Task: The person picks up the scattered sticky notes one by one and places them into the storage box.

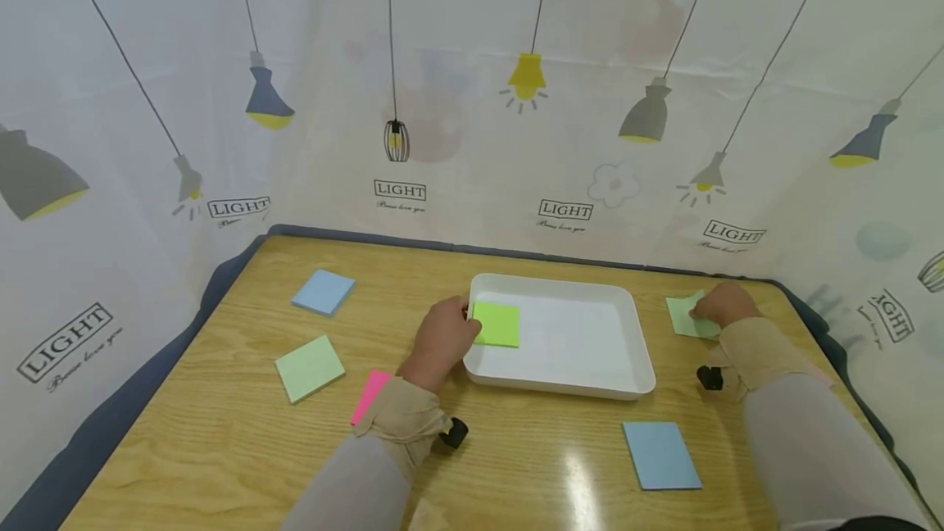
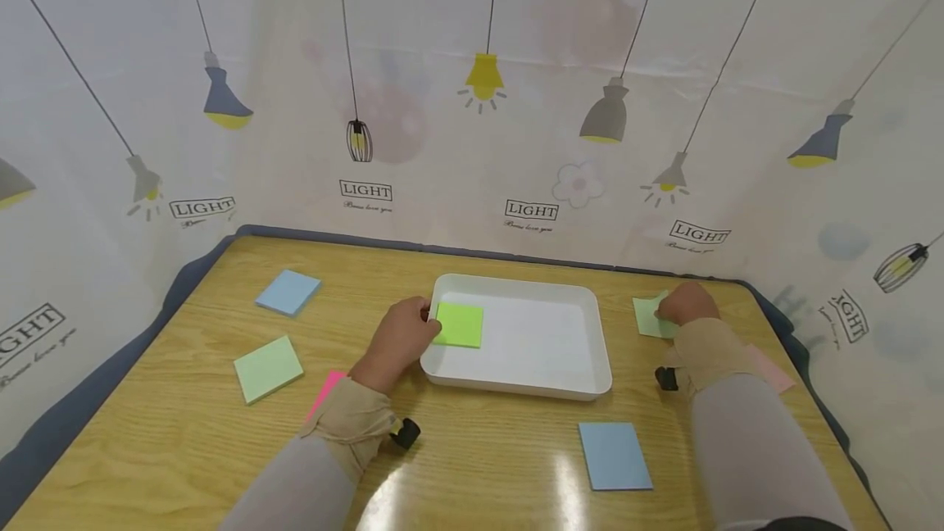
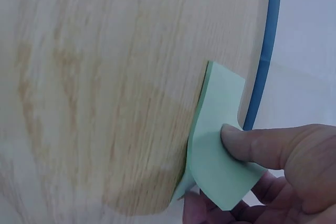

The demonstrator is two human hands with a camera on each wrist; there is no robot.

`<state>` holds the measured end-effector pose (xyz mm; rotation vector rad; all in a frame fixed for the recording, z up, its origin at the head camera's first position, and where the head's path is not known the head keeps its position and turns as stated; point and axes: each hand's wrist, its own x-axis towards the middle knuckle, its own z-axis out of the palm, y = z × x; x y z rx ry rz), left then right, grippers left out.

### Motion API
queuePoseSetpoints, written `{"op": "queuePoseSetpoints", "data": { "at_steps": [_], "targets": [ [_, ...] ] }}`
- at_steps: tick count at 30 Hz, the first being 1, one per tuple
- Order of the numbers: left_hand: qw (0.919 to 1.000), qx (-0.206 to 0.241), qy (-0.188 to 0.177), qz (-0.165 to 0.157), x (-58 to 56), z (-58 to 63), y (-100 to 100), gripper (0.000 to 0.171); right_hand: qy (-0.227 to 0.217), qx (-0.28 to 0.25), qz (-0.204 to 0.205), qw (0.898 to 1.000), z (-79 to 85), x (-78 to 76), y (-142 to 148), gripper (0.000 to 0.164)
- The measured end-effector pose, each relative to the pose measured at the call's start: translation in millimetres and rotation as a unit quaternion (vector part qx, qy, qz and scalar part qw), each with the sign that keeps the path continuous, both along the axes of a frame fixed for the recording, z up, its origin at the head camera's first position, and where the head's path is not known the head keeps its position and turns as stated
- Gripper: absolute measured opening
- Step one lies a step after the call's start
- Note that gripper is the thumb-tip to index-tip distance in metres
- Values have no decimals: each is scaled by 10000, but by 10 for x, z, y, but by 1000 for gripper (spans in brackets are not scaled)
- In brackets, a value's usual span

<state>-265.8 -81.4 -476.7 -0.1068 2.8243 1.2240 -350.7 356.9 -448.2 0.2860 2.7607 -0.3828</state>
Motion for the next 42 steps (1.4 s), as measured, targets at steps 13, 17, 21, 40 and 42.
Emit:
{"op": "queuePoseSetpoints", "data": {
  "at_steps": [13,17,21,40,42],
  "targets": [
    [10000,-36,-52,22,9,22,10,33,172,-119,95,9997,-63,-31,-51,58],
    [10000,-56,-20,10,7,15,16,32,332,-281,179,9989,-20,2,-97,61],
    [10000,6,-32,21,6,13,17,33,506,-632,110,9967,34,39,-161,60],
    [9999,-117,-79,-49,18,43,4,31,1479,-801,722,9831,226,149,-219,53],
    [9999,-84,-81,-55,22,50,4,32,1648,-837,836,9792,297,158,-263,49]
  ]
}}
